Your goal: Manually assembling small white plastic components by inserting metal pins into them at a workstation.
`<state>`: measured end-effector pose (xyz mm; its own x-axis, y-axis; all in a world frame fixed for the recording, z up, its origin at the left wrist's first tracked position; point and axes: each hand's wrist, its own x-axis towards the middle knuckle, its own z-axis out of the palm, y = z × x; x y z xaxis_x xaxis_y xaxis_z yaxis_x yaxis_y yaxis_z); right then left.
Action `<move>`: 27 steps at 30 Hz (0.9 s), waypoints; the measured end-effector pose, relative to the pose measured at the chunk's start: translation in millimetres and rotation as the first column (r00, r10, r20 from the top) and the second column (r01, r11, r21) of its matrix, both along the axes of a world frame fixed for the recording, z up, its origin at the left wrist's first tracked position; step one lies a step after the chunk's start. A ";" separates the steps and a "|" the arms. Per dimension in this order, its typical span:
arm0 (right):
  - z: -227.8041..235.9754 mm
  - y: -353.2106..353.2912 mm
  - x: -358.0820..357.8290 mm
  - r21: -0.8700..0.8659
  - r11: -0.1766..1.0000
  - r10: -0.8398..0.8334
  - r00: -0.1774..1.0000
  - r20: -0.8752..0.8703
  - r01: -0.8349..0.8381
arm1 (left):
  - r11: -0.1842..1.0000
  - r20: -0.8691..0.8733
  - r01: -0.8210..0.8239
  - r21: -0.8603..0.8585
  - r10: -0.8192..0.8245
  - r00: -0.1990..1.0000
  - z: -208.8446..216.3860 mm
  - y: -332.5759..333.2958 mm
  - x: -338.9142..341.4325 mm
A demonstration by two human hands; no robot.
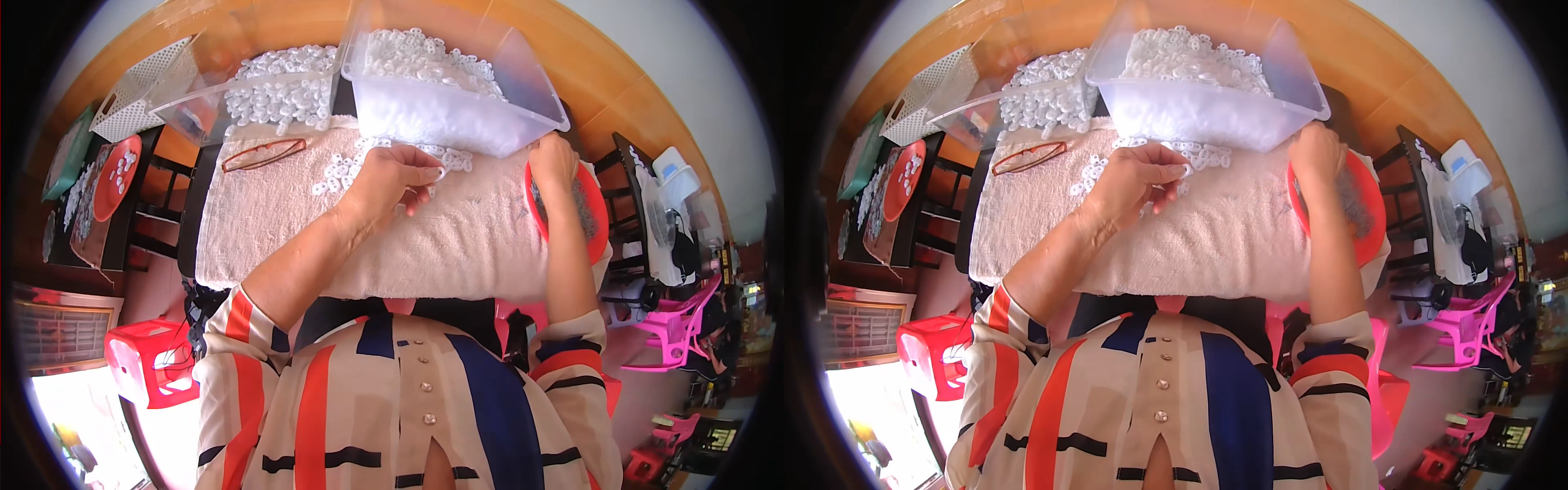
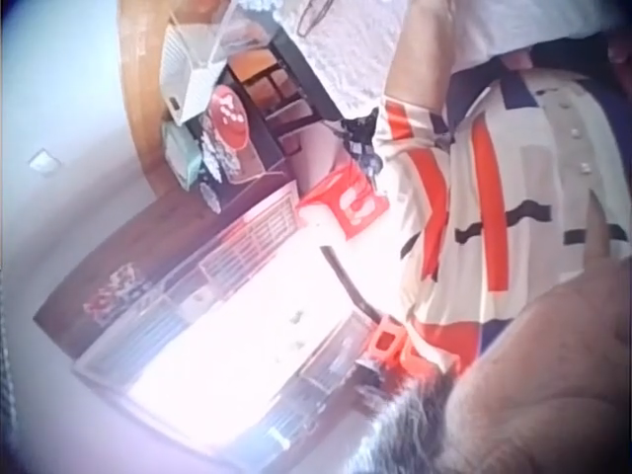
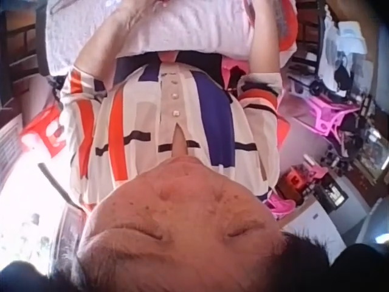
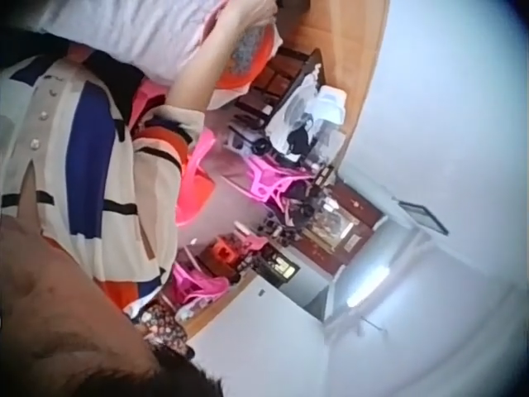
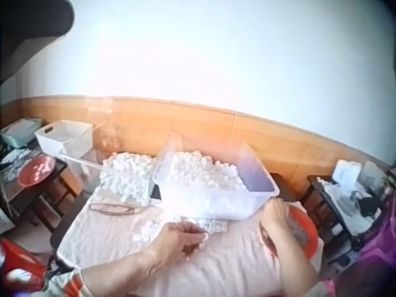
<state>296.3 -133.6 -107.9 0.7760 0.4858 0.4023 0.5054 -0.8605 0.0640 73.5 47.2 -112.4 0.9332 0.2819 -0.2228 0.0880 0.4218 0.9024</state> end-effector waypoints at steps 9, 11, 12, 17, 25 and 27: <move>23.9 6.3 -113.5 0.558 0.752 0.572 0.767 -0.289 -0.351 | 0.994 0.008 -0.043 -0.096 0.044 0.999 -0.4 1.9 -1.4; 15.9 20.5 -130.6 0.604 0.711 0.628 0.712 -0.314 -0.360 | 0.991 0.006 -0.056 -0.125 0.057 0.998 -3.2 1.6 -2.1; 12.8 24.0 -135.0 0.648 0.666 0.682 0.652 -0.331 -0.368 | 0.991 0.004 -0.056 -0.125 0.057 0.998 -3.5 1.4 -1.8; -1.3 32.1 -131.1 0.688 0.656 0.706 0.576 -0.413 -0.311 | 0.990 0.037 -0.083 -0.115 0.087 0.995 -1.4 -2.2 -1.9; -5.6 19.6 -126.1 0.715 0.653 0.698 0.565 -0.439 -0.250 | 0.992 0.002 -0.088 0.088 0.088 0.996 -6.8 -4.6 0.8; -2.6 12.8 -120.4 0.733 0.636 0.691 0.601 -0.400 -0.243 | 0.970 -0.029 -0.080 0.229 0.089 0.996 -6.0 -3.9 -1.3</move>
<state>175.9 -120.8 -110.5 0.6546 0.7074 0.2668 0.5621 -0.2194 -0.7974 72.2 43.3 -118.4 0.8956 0.4071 -0.1793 0.0976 0.2134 0.9721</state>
